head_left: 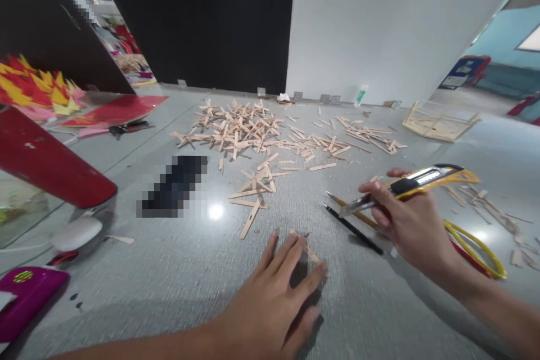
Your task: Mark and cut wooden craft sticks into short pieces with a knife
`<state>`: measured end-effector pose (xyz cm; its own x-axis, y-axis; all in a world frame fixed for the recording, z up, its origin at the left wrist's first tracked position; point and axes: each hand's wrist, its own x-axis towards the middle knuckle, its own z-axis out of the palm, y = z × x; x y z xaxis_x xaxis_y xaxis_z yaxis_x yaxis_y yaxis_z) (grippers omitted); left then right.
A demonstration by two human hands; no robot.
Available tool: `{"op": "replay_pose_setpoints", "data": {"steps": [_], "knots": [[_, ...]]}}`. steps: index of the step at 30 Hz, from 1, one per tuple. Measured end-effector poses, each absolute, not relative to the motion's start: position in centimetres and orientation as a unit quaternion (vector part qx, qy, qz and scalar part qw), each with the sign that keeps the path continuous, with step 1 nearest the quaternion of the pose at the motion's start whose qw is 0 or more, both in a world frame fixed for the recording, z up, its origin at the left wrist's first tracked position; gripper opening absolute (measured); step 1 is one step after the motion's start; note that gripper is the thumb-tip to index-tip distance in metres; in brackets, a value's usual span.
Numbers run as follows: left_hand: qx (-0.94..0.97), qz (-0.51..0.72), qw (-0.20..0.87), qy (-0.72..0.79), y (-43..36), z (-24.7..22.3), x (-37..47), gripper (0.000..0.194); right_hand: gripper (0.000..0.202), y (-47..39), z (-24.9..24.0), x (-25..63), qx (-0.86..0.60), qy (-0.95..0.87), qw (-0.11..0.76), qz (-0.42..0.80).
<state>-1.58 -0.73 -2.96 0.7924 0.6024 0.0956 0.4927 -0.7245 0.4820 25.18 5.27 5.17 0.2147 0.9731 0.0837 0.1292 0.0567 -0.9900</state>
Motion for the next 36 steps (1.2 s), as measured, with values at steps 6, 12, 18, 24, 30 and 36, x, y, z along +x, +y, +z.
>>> {"op": "replay_pose_setpoints", "data": {"steps": [6, 12, 18, 24, 30, 36], "knots": [[0.923, 0.093, 0.218, 0.304, -0.5, -2.0, -1.4, 0.060, 0.054, 5.7, 6.3, 26.4, -0.549, -0.467, 0.462, 0.517], [0.928, 0.118, 0.197, 0.293, -0.6, -4.0, -1.6, 0.066, 0.054, 5.1, 6.1, 26.3, -0.504, -0.446, 0.433, 0.600], [0.933, 0.120, 0.177, 0.290, -0.6, -4.8, -1.5, 0.067, 0.042, 4.0, 4.9, 25.7, -0.466, -0.533, 0.345, 0.617], [0.935, 0.132, 0.155, 0.292, -0.7, -4.9, -1.6, 0.066, 0.049, 3.7, 5.3, 25.1, -0.483, -0.562, 0.321, 0.590], [0.935, 0.129, 0.158, 0.289, -0.6, -4.8, -1.7, 0.064, 0.063, 3.6, 5.4, 24.6, -0.532, -0.601, 0.303, 0.514], [0.936, 0.129, 0.157, 0.287, -0.5, -5.1, -1.7, 0.065, 0.073, 4.0, 5.3, 24.7, -0.567, -0.618, 0.300, 0.455]]}}
